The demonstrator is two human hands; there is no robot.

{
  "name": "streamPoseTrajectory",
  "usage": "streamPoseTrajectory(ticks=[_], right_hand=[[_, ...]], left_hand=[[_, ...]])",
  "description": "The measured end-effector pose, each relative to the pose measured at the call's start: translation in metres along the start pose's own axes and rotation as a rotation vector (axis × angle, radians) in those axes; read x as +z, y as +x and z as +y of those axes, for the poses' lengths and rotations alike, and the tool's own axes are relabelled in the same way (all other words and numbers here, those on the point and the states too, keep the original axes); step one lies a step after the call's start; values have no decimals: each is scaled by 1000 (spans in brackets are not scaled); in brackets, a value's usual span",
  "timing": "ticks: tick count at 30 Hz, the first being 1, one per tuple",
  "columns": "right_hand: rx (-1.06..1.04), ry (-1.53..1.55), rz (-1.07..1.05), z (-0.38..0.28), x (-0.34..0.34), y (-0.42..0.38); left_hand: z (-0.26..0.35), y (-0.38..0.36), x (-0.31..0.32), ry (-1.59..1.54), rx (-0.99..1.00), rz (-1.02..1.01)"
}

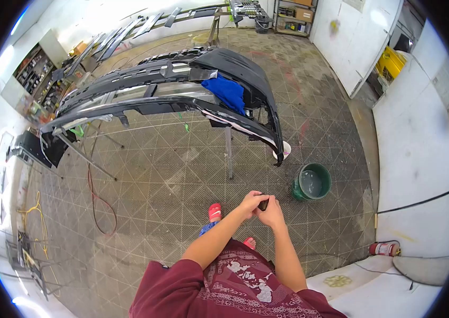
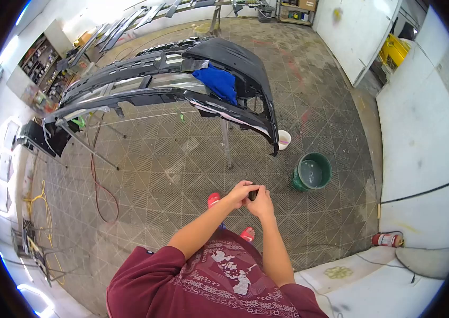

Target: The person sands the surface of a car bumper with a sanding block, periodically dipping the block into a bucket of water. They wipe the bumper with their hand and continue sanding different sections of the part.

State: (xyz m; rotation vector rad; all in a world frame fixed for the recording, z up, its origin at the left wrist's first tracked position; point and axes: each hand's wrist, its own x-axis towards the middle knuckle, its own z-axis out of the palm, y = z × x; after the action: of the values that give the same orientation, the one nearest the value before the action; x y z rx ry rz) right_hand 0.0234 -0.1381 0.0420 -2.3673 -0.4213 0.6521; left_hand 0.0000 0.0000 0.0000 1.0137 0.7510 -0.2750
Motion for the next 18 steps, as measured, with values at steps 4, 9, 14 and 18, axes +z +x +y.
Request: streamPoseTrajectory(ticks=[4,9,14,18], right_hand=[[20,-51,51,-5,20,-21],[3,54,181,-98,91,16],[-8,186,303,-177,156,40],[105,356,398,-211,190,49]], left_hand=[[-15,-14,-21,4,-87,-108],[51,-32,-129,192,-12,-96],[116,-53,-222,376,68,-105],[175,-72,-254,1147,674,30]])
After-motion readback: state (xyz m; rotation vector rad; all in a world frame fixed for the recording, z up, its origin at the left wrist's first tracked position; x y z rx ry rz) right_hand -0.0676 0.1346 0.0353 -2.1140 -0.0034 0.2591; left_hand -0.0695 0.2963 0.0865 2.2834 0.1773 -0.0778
